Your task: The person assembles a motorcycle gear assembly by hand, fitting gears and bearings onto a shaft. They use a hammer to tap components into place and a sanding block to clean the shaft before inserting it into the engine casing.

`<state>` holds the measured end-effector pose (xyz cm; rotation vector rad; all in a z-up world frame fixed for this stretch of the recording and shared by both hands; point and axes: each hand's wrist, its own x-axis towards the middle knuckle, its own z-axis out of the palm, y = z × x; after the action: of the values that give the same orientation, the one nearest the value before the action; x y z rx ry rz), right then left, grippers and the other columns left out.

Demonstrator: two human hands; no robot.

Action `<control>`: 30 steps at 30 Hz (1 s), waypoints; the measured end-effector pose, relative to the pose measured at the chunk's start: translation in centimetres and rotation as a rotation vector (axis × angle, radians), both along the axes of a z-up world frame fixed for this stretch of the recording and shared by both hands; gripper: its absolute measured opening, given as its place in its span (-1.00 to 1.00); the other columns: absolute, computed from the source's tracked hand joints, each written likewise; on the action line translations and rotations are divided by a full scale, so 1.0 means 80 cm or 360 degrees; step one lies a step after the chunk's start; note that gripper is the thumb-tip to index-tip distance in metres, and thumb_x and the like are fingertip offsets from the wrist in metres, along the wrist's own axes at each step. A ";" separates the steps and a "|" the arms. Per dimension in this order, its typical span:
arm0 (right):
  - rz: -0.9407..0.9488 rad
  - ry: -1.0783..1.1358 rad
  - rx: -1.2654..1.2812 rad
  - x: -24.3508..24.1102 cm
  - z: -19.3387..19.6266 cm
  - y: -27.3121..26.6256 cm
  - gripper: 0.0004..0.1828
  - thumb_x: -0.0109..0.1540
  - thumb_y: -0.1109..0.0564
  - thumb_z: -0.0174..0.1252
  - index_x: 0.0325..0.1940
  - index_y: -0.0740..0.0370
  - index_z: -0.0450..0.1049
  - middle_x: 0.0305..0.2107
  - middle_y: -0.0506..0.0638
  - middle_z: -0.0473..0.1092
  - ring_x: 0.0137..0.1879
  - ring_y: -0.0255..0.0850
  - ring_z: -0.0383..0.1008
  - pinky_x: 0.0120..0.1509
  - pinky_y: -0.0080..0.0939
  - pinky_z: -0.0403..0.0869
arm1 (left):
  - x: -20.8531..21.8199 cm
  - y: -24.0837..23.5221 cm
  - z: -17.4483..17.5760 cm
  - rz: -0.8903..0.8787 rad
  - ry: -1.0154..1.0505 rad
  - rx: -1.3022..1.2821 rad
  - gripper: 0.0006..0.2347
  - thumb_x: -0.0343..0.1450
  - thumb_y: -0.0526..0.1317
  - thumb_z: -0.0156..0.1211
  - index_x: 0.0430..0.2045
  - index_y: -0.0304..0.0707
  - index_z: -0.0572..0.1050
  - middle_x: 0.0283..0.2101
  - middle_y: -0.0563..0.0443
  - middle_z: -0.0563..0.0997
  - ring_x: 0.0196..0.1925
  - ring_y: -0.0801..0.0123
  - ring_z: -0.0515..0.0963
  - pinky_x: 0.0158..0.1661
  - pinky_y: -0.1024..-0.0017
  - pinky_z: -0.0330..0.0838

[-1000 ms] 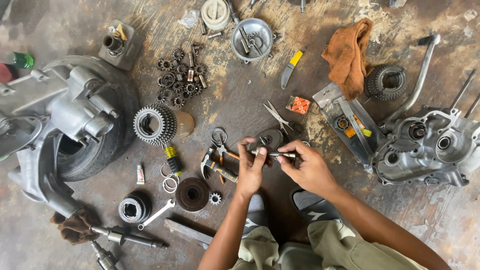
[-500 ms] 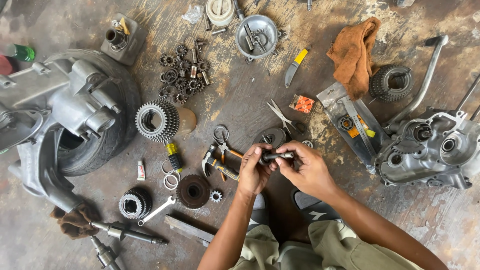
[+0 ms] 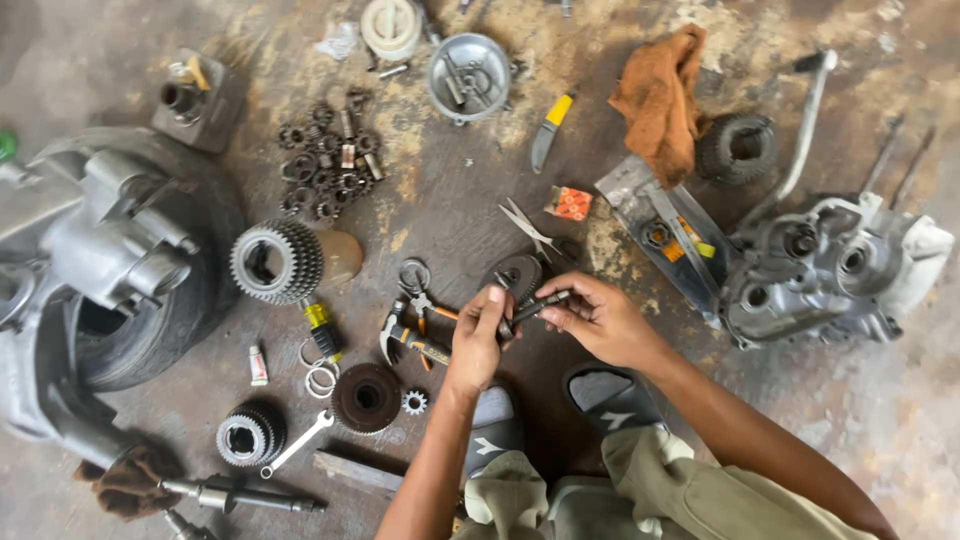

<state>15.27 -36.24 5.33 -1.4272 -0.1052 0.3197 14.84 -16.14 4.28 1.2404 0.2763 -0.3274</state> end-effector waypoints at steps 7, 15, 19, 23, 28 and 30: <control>-0.0076 -0.0755 -0.0924 0.003 0.069 -0.059 -0.72 0.17 0.22 0.36 -0.03 0.24 0.60 -0.13 0.12 0.49 -0.10 0.02 0.55 -0.06 -0.05 0.51 | 0.040 -0.063 0.065 -0.0701 0.0095 0.0688 -0.63 0.55 0.07 -0.04 -0.45 -0.24 0.48 -0.53 -0.20 0.49 -0.38 0.07 0.50 -0.22 0.19 0.45; -0.0524 -0.0993 -0.1679 -0.032 0.097 -0.196 -0.72 0.03 0.25 0.43 -0.19 0.14 0.59 -0.04 0.00 0.40 0.00 0.07 0.41 0.02 -0.06 0.47 | 0.081 -0.228 0.136 -0.1504 -0.0011 0.0617 -0.66 0.47 0.10 -0.08 -0.14 -0.14 0.46 -0.26 -0.25 0.67 -0.22 0.14 0.75 -0.08 0.14 0.60; -0.0695 -0.0671 -0.1607 -0.096 0.066 -0.280 -0.73 0.02 0.41 0.30 -0.21 0.31 0.55 -0.10 0.14 0.48 0.03 0.20 0.50 0.09 0.09 0.49 | 0.088 -0.321 0.152 -0.1930 -0.0385 0.0700 -0.59 0.50 0.18 -0.24 -0.14 -0.12 0.42 -0.21 -0.38 0.64 0.02 -0.27 0.62 0.07 -0.10 0.44; -0.1404 -0.0214 -0.1225 -0.103 0.032 -0.314 -0.69 0.15 0.40 0.39 -0.08 0.43 0.46 -0.30 0.32 0.53 -0.08 0.27 0.59 -0.13 0.07 0.54 | 0.111 -0.407 0.069 -0.1639 -0.1161 0.1126 -0.70 0.45 -0.02 -0.03 -0.02 -0.11 0.35 -0.23 -0.26 0.64 -0.06 -0.25 0.63 -0.02 -0.09 0.46; -0.1569 -0.0114 -0.1103 -0.091 -0.015 -0.335 -0.72 0.16 0.43 0.35 -0.07 0.34 0.53 -0.30 0.24 0.55 -0.06 0.04 0.61 -0.10 -0.10 0.53 | 0.120 -0.448 -0.007 -0.1279 -0.1364 0.1447 -0.75 0.40 -0.21 0.15 -0.04 -0.08 0.43 0.05 -0.09 0.44 0.14 -0.12 0.42 -0.02 -0.01 0.45; -0.1524 -0.0068 -0.1158 -0.087 -0.027 -0.333 -0.72 0.13 0.42 0.37 -0.09 0.36 0.53 -0.30 0.29 0.54 -0.08 0.17 0.61 -0.10 0.01 0.53 | 0.118 -0.442 -0.002 -0.1293 -0.1275 0.1518 -0.74 0.42 -0.23 0.16 -0.01 -0.03 0.42 0.11 -0.03 0.36 0.19 -0.12 0.37 -0.03 0.00 0.46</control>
<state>8.33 -62.85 3.18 -2.0131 0.7125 -0.5212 24.28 -51.53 4.10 2.2866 -0.8961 -0.3651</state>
